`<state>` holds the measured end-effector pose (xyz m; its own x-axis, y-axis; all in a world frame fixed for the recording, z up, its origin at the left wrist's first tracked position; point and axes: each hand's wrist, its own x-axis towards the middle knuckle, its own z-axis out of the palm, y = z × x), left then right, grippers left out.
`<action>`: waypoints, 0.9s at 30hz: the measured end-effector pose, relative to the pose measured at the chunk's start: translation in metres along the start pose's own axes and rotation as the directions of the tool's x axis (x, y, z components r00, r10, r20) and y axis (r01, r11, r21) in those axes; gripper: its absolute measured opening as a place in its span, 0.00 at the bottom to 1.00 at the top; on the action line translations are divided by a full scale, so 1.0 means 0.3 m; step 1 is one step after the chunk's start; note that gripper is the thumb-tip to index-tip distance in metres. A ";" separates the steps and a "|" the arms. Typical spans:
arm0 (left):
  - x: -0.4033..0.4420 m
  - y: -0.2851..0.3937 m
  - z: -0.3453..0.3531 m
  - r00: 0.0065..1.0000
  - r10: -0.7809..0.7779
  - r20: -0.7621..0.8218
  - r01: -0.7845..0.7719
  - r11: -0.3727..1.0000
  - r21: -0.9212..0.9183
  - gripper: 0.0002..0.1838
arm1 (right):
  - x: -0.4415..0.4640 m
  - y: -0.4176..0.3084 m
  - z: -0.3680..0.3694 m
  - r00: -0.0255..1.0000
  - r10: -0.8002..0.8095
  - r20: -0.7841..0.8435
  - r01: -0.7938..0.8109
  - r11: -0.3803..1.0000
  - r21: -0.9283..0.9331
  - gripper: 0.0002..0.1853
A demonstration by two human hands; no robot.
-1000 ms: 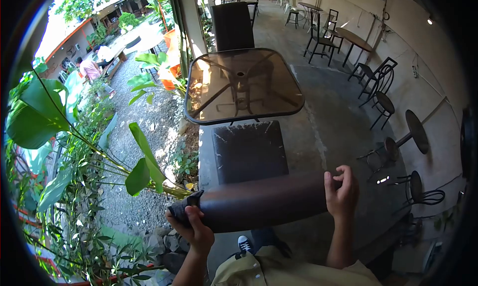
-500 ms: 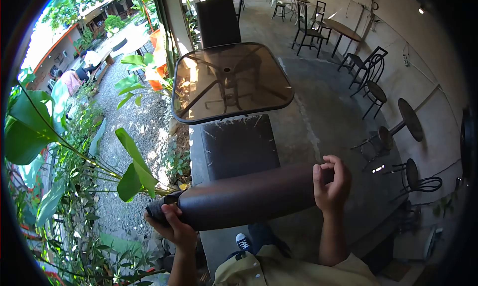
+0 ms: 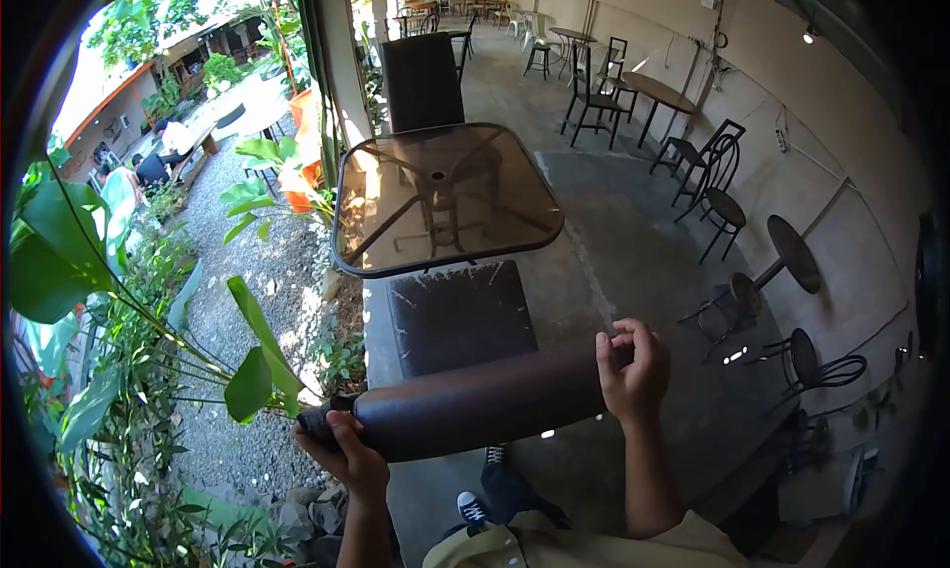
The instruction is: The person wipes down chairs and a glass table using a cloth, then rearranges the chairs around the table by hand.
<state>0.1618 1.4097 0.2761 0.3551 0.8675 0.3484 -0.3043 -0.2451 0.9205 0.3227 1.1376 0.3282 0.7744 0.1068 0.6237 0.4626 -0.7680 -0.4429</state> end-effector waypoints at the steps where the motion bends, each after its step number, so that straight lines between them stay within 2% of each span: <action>1: 0.000 -0.004 -0.002 1.000 0.001 -0.005 -0.001 1.000 -0.004 0.10 | 0.002 0.001 0.002 1.000 -0.006 -0.001 0.006 1.000 0.000 0.11; 6: -0.001 -0.017 -0.016 1.000 -0.006 0.013 0.005 1.000 0.020 0.10 | -0.008 0.013 0.007 0.999 0.033 0.007 -0.033 0.999 0.000 0.13; 10: 0.008 -0.010 -0.022 0.995 -0.090 -0.040 0.083 0.984 -0.156 0.08 | -0.011 0.031 0.005 0.998 0.042 0.038 -0.044 0.998 0.053 0.13; 11: 0.006 -0.015 -0.031 0.996 -0.089 -0.031 0.083 0.985 -0.153 0.08 | -0.021 0.041 -0.005 0.998 0.051 0.035 -0.053 0.997 0.052 0.13; 13: -0.011 -0.041 -0.071 0.984 -0.123 -0.130 0.085 0.959 -0.270 0.10 | -0.050 0.066 -0.031 0.973 0.220 -0.067 -0.169 0.882 0.441 0.12; 15: -0.033 -0.098 -0.131 0.960 -0.158 -0.231 0.058 0.920 -0.388 0.12 | -0.078 0.099 -0.049 0.914 0.393 -0.099 -0.178 0.609 0.773 0.11; 17: -0.109 -0.278 -0.269 0.947 -0.237 -0.217 0.198 0.962 -0.188 0.19 | -0.165 0.210 -0.083 0.883 0.436 -0.172 -0.179 0.653 0.736 0.10; 18: -0.165 -0.361 -0.291 0.913 -0.229 -0.338 0.287 0.949 0.133 0.23 | -0.203 0.259 -0.092 0.881 0.420 -0.218 -0.153 0.689 0.708 0.09; 20: -0.329 -0.498 -0.350 0.964 -0.244 -0.104 0.264 0.846 0.463 0.23 | -0.292 0.358 -0.123 0.874 0.483 -0.043 -0.309 0.624 0.718 0.10; 21: -0.420 -0.576 -0.366 0.963 -0.261 -0.075 0.254 0.768 0.588 0.21 | -0.333 0.420 -0.133 0.840 0.541 0.047 -0.417 0.587 0.694 0.11; 22: -0.537 -0.668 -0.350 0.924 -0.337 -0.178 0.376 0.731 0.570 0.19 | -0.377 0.496 -0.133 0.793 0.594 0.132 -0.518 0.545 0.660 0.11; 23: -0.622 -0.761 -0.334 0.927 -0.334 -0.169 0.369 0.737 0.566 0.19 | -0.446 0.602 -0.120 0.793 0.597 0.121 -0.512 0.546 0.664 0.11; 24: -0.706 -0.823 -0.300 0.907 -0.419 0.034 0.282 0.666 0.690 0.17 | -0.522 0.722 -0.104 0.774 0.573 0.270 -0.572 0.450 0.686 0.12; 25: -0.786 -0.860 -0.249 0.830 -0.514 0.218 0.164 0.598 0.785 0.15 | -0.567 0.813 -0.114 0.741 0.529 0.413 -0.635 0.353 0.687 0.12; 27: -0.946 -0.900 -0.129 0.533 -0.699 0.477 -0.138 0.484 0.864 0.12 | -0.638 0.967 -0.148 0.638 0.521 0.567 -0.770 0.402 0.495 0.15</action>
<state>0.1089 1.2463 -0.0780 0.8235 0.4270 -0.3735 0.5672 -0.6125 0.5505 0.2896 0.8664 0.1090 0.9797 0.0258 -0.1987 -0.1961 -0.0783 -0.9774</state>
